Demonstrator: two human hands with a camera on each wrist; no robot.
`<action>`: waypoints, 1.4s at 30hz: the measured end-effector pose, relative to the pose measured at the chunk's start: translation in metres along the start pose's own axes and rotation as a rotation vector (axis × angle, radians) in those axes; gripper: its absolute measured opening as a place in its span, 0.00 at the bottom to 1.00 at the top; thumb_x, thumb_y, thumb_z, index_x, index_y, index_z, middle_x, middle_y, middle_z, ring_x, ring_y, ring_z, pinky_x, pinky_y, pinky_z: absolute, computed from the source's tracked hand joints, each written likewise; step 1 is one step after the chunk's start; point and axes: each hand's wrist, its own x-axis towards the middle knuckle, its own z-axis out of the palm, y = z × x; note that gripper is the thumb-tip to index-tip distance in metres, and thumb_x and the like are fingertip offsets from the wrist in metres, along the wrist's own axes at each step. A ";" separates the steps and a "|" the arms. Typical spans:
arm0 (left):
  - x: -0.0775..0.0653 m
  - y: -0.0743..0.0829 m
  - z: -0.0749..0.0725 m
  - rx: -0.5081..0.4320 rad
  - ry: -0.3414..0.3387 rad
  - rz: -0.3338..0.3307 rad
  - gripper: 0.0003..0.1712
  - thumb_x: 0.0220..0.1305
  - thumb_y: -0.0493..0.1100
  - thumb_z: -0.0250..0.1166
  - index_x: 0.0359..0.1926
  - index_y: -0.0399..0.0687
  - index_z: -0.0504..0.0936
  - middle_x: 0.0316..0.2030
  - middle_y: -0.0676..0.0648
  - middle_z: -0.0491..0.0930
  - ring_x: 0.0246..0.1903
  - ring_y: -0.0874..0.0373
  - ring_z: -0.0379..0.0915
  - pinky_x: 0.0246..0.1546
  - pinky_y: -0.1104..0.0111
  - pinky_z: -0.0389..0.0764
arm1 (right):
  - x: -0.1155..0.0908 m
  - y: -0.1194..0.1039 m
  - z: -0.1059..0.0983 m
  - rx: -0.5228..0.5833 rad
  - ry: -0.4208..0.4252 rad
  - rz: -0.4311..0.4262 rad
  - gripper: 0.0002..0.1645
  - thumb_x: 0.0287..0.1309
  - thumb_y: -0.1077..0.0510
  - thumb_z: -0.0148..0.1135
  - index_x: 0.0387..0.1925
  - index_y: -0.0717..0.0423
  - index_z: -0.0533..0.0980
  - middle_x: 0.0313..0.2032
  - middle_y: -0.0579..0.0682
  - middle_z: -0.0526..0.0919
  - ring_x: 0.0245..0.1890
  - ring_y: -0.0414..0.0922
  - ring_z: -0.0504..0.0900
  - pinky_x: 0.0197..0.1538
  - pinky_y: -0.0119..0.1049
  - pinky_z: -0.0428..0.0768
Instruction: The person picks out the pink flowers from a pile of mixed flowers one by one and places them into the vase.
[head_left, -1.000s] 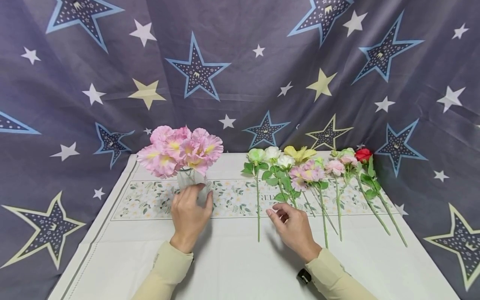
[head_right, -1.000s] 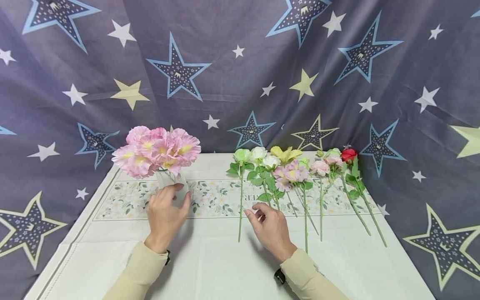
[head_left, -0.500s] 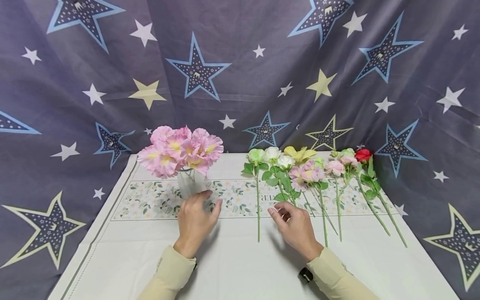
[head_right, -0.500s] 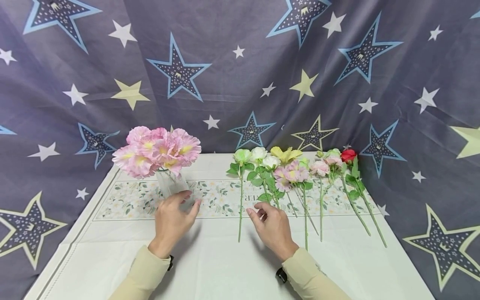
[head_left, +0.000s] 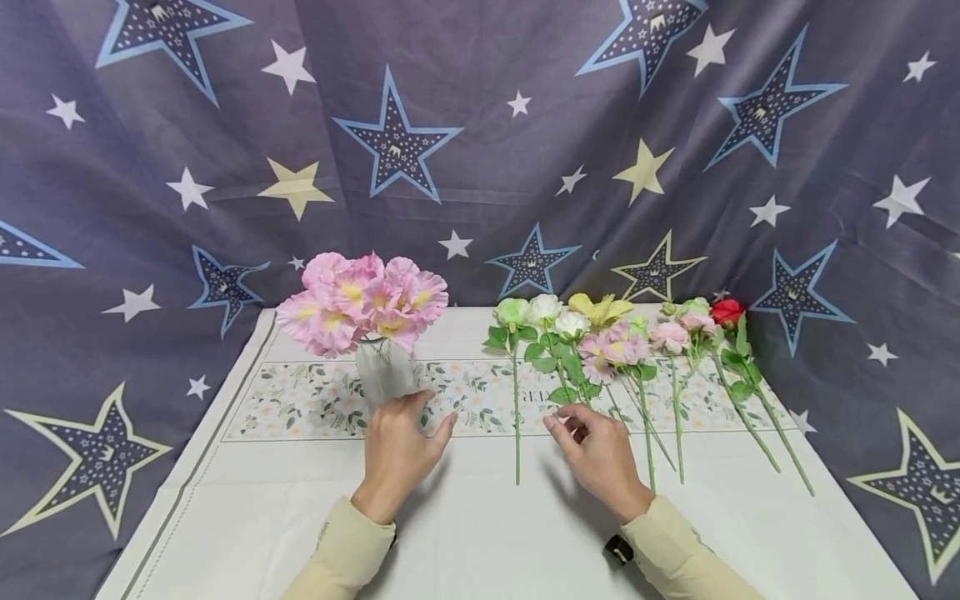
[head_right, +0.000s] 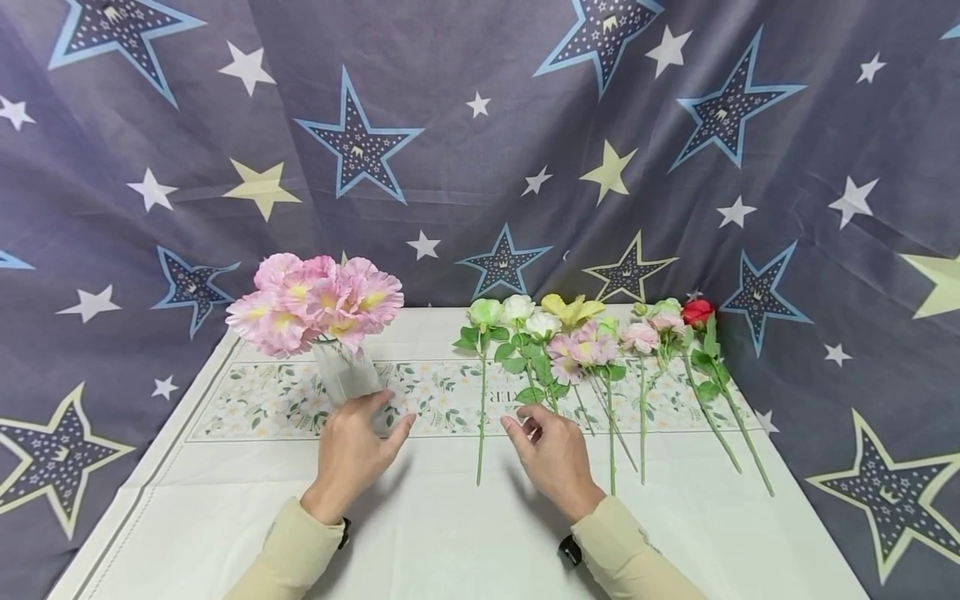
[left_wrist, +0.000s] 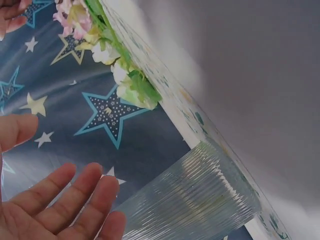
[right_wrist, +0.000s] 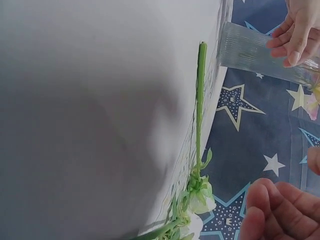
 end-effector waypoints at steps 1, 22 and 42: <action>-0.001 0.000 0.000 0.001 -0.005 0.005 0.25 0.50 0.50 0.81 0.45 0.40 0.88 0.39 0.39 0.88 0.36 0.41 0.84 0.41 0.47 0.81 | 0.000 0.001 -0.001 -0.003 0.000 0.001 0.09 0.61 0.55 0.74 0.38 0.56 0.85 0.23 0.42 0.83 0.20 0.34 0.78 0.25 0.29 0.78; -0.009 0.000 -0.002 0.022 -0.050 -0.009 0.28 0.51 0.52 0.81 0.48 0.40 0.88 0.41 0.39 0.88 0.40 0.41 0.84 0.43 0.46 0.79 | 0.003 0.019 -0.021 -0.151 0.005 0.009 0.09 0.57 0.58 0.75 0.38 0.58 0.86 0.23 0.43 0.83 0.21 0.36 0.79 0.26 0.33 0.77; -0.014 -0.004 -0.003 0.040 -0.087 -0.032 0.30 0.50 0.52 0.81 0.51 0.39 0.87 0.43 0.38 0.88 0.43 0.40 0.83 0.47 0.45 0.78 | 0.012 0.049 -0.057 -0.348 -0.074 0.186 0.16 0.59 0.55 0.73 0.44 0.62 0.85 0.28 0.53 0.86 0.17 0.42 0.76 0.22 0.39 0.73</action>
